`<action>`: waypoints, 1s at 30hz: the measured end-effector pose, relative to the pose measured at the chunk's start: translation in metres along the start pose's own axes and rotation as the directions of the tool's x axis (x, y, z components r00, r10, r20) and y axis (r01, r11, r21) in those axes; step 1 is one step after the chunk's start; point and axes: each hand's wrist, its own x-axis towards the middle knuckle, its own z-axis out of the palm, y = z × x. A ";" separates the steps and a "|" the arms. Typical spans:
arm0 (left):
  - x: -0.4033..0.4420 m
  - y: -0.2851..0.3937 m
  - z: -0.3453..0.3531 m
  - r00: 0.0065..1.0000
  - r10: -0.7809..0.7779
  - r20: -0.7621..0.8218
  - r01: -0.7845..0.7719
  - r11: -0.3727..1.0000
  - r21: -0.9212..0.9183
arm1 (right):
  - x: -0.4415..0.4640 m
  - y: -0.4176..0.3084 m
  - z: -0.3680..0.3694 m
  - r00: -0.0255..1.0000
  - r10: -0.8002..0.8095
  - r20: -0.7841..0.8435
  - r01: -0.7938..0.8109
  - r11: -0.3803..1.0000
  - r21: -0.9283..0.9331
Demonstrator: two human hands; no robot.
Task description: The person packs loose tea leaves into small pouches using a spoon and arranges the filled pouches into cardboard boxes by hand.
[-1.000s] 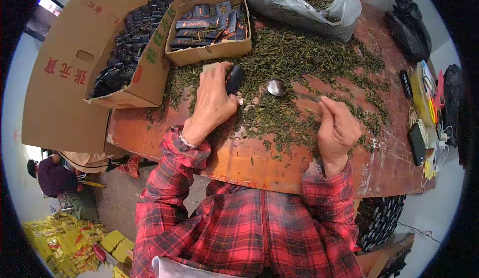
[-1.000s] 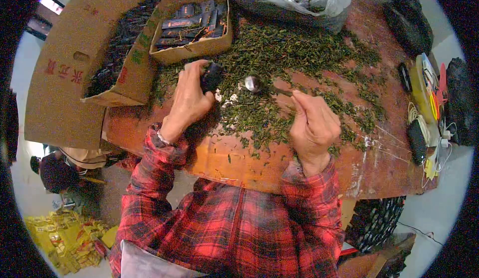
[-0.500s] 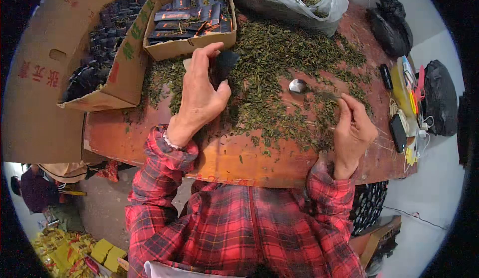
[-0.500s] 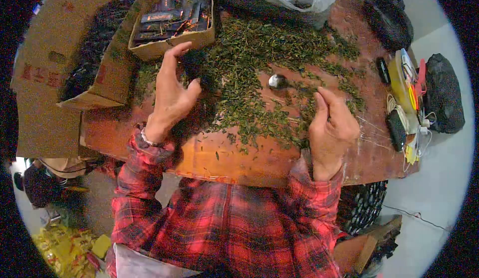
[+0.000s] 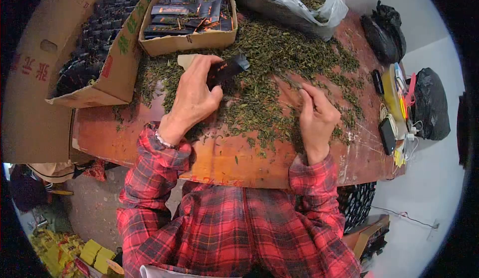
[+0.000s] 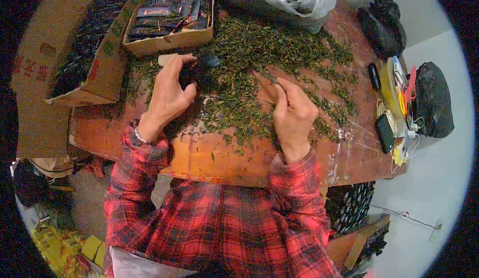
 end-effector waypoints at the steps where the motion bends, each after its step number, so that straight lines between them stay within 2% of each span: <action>1: 0.000 0.000 0.000 1.000 -0.008 0.004 0.008 1.000 0.003 | 0.000 0.002 0.001 1.000 0.007 0.003 -0.007 1.000 0.002; 3: 0.001 0.004 -0.002 1.000 -0.016 -0.022 0.017 1.000 0.017 | 0.001 0.006 0.001 1.000 0.023 0.008 -0.023 1.000 0.002; 6: 0.002 0.007 -0.003 0.999 -0.001 -0.035 0.002 1.000 0.022 | -0.005 0.017 0.009 0.987 0.154 0.045 -0.159 0.976 0.149; 9: 0.001 0.010 -0.002 0.999 0.002 -0.048 -0.002 1.000 -0.010 | -0.007 0.013 0.015 0.941 0.323 0.096 -0.337 0.886 0.318; 15: -0.002 0.009 0.004 1.000 -0.016 -0.026 0.014 0.999 -0.049 | -0.005 0.013 0.018 0.900 0.416 0.133 -0.425 0.765 0.483; 18: -0.003 0.009 0.004 1.000 -0.013 -0.012 0.012 0.999 -0.035 | -0.005 0.011 0.019 0.883 0.446 0.145 -0.451 0.721 0.526; 28: -0.003 0.006 0.006 0.999 -0.011 -0.032 0.010 1.000 -0.023 | -0.007 0.012 0.015 0.894 0.432 0.119 -0.416 0.701 0.579; 30: -0.004 0.005 0.007 0.999 -0.048 -0.006 0.048 0.998 -0.035 | -0.007 0.012 0.015 0.892 0.438 0.111 -0.412 0.687 0.598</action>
